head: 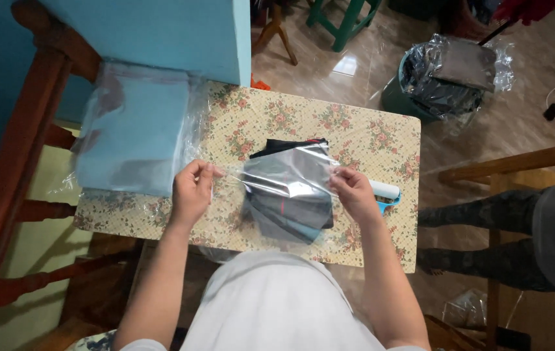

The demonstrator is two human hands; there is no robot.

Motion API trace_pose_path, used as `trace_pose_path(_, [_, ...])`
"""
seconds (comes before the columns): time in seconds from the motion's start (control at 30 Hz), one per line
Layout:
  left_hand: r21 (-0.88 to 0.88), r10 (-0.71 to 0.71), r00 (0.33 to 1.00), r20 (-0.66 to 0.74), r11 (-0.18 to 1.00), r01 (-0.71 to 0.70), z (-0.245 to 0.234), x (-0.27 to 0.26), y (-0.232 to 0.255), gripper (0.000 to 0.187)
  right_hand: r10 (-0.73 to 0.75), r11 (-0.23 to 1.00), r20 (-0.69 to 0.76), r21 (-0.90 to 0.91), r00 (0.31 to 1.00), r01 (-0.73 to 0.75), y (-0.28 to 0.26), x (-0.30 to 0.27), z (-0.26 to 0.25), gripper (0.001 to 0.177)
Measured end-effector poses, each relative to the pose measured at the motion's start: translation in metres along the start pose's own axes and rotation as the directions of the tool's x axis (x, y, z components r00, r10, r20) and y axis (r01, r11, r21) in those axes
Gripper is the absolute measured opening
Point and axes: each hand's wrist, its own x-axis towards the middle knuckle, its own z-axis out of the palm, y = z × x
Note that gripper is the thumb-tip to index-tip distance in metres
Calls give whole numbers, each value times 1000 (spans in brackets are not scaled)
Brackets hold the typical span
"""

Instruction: Lint rolling, folding, and packing a pair of black pants into a plastic shipping bag

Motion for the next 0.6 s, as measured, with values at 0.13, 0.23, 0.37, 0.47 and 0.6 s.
trace_pose_path(0.13, [228,45,998,37,972,-53,-10,20,-32,20,79,988,43,-136,996,-73,0,1,-18,11])
trace_pose_path(0.23, [608,354,935,-3,743,-279,-3,33,-39,24,34,986,-22,-162,999,-37,22,9,-36,7])
trace_pose_path(0.37, [634,436,899,-30,704,-320,40,21,-14,21,-72,951,-112,-307,991,34,17,5,-15,14])
trace_pose_path(0.47, [424,318,938,141,836,-347,73,-5,24,35,-212,878,-143,-462,967,124,18,-7,15,22])
trace_pose_path(0.6, [392,-35,920,391,911,-132,98,-19,55,49,-430,507,58,-810,901,294,38,-25,37,27])
